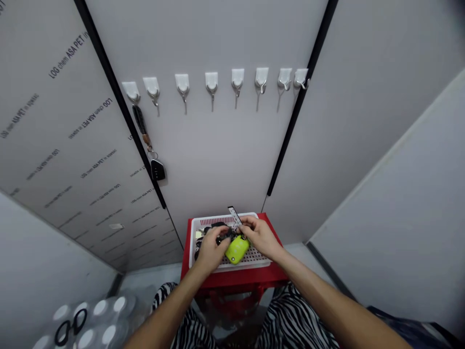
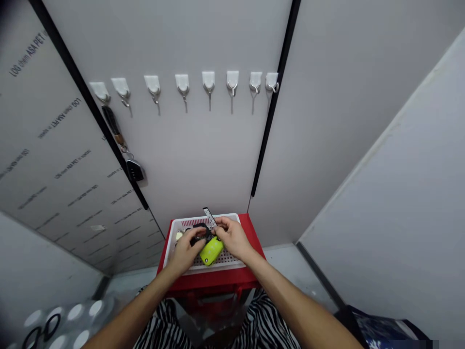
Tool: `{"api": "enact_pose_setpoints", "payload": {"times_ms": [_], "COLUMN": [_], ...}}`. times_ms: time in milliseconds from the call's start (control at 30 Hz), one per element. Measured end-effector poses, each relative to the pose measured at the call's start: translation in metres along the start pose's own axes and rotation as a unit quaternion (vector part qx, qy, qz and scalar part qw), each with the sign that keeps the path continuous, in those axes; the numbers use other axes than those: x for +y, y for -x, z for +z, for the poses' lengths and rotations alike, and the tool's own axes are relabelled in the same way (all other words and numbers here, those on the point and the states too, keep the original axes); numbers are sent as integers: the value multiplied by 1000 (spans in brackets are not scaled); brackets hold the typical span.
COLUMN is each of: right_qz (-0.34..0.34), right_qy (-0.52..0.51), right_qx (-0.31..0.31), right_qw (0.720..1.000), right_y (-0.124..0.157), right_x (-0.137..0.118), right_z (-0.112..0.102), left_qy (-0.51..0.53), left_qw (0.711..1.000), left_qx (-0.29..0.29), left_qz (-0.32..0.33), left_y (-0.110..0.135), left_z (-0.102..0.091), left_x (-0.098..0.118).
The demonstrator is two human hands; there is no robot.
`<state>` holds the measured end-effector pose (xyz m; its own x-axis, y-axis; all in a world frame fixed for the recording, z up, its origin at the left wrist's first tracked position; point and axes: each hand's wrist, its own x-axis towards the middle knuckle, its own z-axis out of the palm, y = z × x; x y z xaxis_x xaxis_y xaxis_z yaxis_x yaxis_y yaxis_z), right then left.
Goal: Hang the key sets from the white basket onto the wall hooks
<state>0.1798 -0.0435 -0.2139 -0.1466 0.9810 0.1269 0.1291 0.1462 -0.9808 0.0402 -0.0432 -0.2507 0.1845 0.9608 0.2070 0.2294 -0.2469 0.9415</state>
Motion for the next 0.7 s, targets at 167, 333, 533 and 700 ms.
{"api": "enact_pose_setpoints", "payload": {"times_ms": [167, 333, 533, 700], "right_qz": [36, 19, 15, -36], "right_qy": [-72, -88, 1, 140], "right_qx": [-5, -29, 35, 99], "right_qw": [997, 996, 999, 985], "right_y": [1, 2, -6, -8], "right_x": [-10, -18, -9, -7], "right_z": [3, -4, -27, -35], "left_qy": [-69, -163, -163, -213], "left_qw": [997, 978, 977, 956], "left_qx": [-21, -88, -87, -140], "left_qz": [33, 97, 102, 146], "left_y": [-9, -27, -45, -46], "left_z": [-2, -10, -25, -35], "left_x": [8, 5, 29, 56]}}
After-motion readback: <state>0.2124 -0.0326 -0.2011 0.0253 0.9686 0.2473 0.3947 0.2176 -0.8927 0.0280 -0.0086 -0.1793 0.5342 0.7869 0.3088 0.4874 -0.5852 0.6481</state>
